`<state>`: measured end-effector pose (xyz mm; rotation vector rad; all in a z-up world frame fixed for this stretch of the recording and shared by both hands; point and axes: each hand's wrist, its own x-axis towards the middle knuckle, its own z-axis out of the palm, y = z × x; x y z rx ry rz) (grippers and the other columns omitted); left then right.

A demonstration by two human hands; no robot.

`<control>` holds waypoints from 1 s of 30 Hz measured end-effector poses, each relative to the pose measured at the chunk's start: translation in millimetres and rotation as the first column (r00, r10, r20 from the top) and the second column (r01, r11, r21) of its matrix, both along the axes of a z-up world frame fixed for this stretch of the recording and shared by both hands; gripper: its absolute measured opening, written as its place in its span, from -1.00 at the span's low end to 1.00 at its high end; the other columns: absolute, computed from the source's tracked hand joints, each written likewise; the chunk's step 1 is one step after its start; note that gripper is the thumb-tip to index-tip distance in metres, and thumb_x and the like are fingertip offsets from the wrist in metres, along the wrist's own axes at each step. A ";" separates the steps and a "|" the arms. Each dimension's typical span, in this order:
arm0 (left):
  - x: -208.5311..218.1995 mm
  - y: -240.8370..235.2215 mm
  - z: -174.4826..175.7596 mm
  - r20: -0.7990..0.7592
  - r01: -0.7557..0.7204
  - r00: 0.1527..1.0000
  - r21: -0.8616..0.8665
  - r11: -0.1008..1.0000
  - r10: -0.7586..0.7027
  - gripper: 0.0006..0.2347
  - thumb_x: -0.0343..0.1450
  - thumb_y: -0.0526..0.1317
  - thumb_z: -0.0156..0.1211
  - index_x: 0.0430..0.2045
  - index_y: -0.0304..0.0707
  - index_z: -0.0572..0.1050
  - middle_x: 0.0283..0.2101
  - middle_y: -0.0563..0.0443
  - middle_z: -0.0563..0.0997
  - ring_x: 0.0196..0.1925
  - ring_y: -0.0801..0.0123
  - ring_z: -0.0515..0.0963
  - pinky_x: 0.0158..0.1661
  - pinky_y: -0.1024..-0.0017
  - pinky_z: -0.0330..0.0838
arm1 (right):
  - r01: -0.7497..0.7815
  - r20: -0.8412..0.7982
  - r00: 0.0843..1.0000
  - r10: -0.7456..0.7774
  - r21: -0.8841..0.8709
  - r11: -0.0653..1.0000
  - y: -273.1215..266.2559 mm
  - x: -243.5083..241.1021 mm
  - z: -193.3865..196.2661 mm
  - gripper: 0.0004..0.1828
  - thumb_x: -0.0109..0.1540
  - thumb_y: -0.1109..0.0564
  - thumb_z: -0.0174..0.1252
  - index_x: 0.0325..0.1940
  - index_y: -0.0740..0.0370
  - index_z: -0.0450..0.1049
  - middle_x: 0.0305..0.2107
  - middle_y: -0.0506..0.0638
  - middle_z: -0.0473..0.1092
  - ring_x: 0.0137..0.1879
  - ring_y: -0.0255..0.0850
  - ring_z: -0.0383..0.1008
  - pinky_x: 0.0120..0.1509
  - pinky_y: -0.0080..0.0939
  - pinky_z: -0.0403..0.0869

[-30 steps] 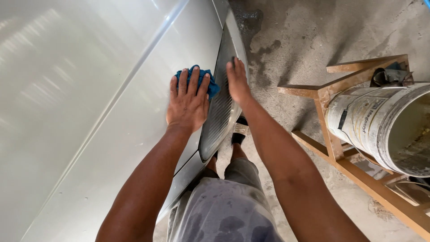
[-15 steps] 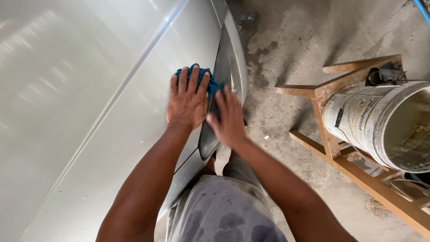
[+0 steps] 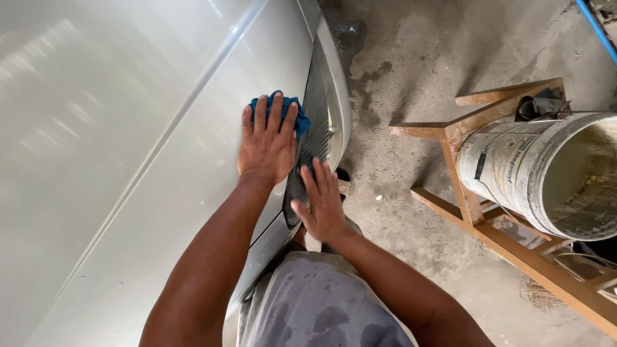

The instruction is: Sanding and polishing a car headlight with a cloth and water.

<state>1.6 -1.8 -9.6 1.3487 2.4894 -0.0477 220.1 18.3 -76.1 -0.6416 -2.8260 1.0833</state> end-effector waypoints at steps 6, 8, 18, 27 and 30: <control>2.0 -1.4 1.5 0.007 -0.006 1.000 0.043 0.999 0.006 -0.47 0.52 -0.04 -0.14 0.46 -0.01 0.08 0.54 -0.09 -0.02 0.55 -0.05 -0.11 0.43 -0.08 -0.29 | 0.251 0.130 0.965 -0.229 -0.201 0.947 107.1 -90.4 -35.1 -0.01 0.34 -0.58 -0.57 0.66 0.09 -0.21 0.60 0.15 -0.29 0.70 0.16 -0.28 0.66 0.32 -0.23; 4.6 5.0 2.0 0.009 -0.017 1.000 0.031 0.999 0.017 -0.46 0.50 -0.03 -0.14 0.45 -0.01 0.07 0.53 -0.09 -0.02 0.54 -0.06 -0.11 0.42 -0.08 -0.29 | 0.309 0.214 0.944 -0.251 -0.308 0.900 116.9 -97.9 -36.4 0.00 0.30 -0.57 -0.55 0.65 0.07 -0.24 0.58 0.13 -0.32 0.68 0.12 -0.32 0.62 0.32 -0.27; -24.3 56.1 -14.2 0.008 0.145 0.989 -0.043 0.988 -0.145 -0.49 0.52 -0.03 -0.19 0.44 0.01 0.10 0.54 -0.06 0.02 0.55 -0.02 -0.06 0.42 -0.06 -0.24 | 0.106 -0.003 0.994 -0.113 -0.318 0.942 44.6 -20.4 -5.2 -0.06 0.44 -0.51 -0.44 0.66 0.20 -0.19 0.60 0.32 -0.35 0.70 0.27 -0.35 0.71 0.25 -0.21; -27.3 76.9 -10.8 0.075 0.101 0.993 -0.162 0.982 -0.089 -0.47 0.51 -0.01 -0.23 0.45 -0.01 0.03 0.53 -0.05 -0.04 0.55 0.03 -0.13 0.42 0.00 -0.31 | 0.323 0.098 0.916 -0.390 -0.756 0.569 169.5 -116.7 -91.9 0.13 0.24 -0.68 -0.40 0.61 0.15 -0.15 0.59 0.22 -0.34 0.66 0.12 -0.36 0.63 0.16 -0.09; -29.3 78.5 -11.4 0.077 0.114 0.992 -0.185 0.976 -0.101 -0.45 0.49 0.00 -0.22 0.45 -0.01 0.02 0.52 -0.06 -0.04 0.54 0.02 -0.13 0.41 -0.01 -0.32 | 0.424 0.243 0.885 -0.396 -0.771 0.475 195.1 -138.8 -105.6 0.07 0.23 -0.65 -0.42 0.62 0.06 -0.09 0.54 0.18 -0.10 0.62 0.08 -0.08 0.62 0.07 -0.02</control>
